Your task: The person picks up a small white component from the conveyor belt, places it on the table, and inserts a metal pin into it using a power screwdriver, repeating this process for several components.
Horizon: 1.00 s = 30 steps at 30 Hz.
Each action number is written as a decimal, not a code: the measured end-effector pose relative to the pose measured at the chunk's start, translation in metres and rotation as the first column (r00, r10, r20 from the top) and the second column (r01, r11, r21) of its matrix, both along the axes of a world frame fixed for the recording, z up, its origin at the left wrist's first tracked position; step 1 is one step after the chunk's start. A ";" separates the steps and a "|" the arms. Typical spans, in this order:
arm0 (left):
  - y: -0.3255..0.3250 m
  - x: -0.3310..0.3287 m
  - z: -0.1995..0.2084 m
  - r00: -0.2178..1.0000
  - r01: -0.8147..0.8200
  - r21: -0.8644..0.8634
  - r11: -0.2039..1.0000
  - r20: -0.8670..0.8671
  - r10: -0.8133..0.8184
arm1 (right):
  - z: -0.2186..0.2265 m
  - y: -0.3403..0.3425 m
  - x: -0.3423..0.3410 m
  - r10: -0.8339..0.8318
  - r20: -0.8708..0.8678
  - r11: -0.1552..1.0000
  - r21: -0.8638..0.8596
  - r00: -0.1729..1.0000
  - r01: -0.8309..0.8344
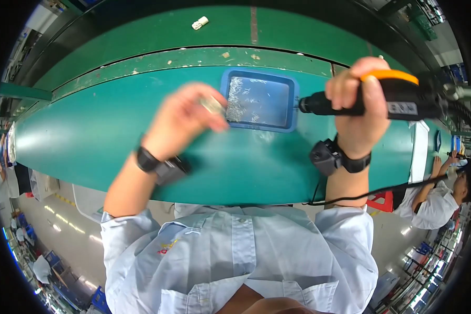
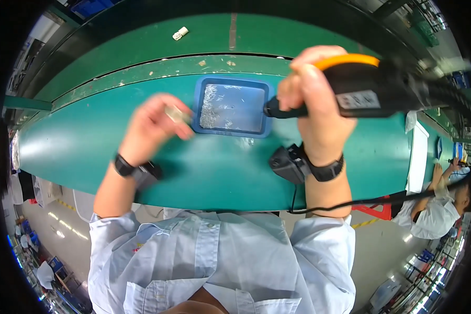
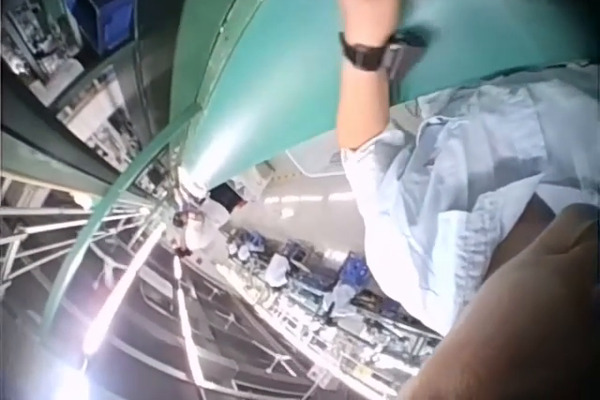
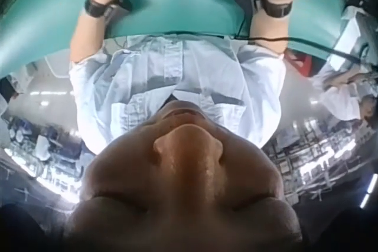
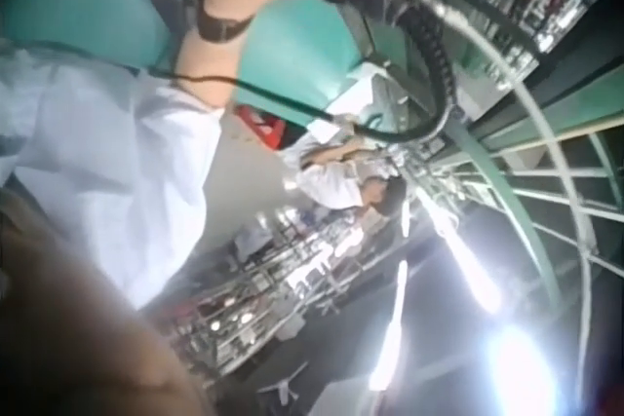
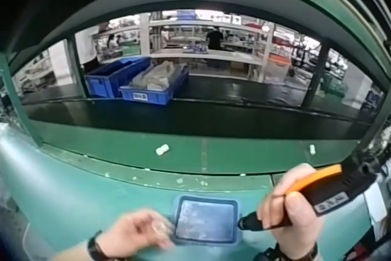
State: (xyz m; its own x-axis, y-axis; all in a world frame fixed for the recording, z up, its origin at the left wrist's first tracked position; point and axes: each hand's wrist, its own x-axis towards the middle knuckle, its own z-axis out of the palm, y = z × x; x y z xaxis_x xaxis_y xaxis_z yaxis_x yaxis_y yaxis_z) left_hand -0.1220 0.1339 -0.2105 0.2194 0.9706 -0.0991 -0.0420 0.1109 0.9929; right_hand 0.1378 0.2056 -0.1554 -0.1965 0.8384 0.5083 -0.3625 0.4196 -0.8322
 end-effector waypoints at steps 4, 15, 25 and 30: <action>-0.031 0.073 -0.047 0.942 0.246 -0.116 0.962 0.263 -0.209 | -0.018 0.003 -0.018 -0.001 0.007 1.000 -0.023 1.000 0.001; -0.040 0.083 -0.054 0.920 0.292 0.010 0.956 -0.278 -0.278 | -0.044 0.015 -0.037 -0.107 0.007 0.994 -0.005 0.994 0.107; -0.016 0.065 -0.020 0.978 0.061 0.069 0.996 -0.204 -0.046 | 0.011 -0.024 -0.009 0.233 -0.226 0.972 0.084 0.946 -0.220; -0.008 0.070 -0.031 0.975 0.026 0.076 0.997 0.216 -0.042 | 0.021 -0.040 0.001 0.349 -0.242 0.936 0.128 0.905 -0.327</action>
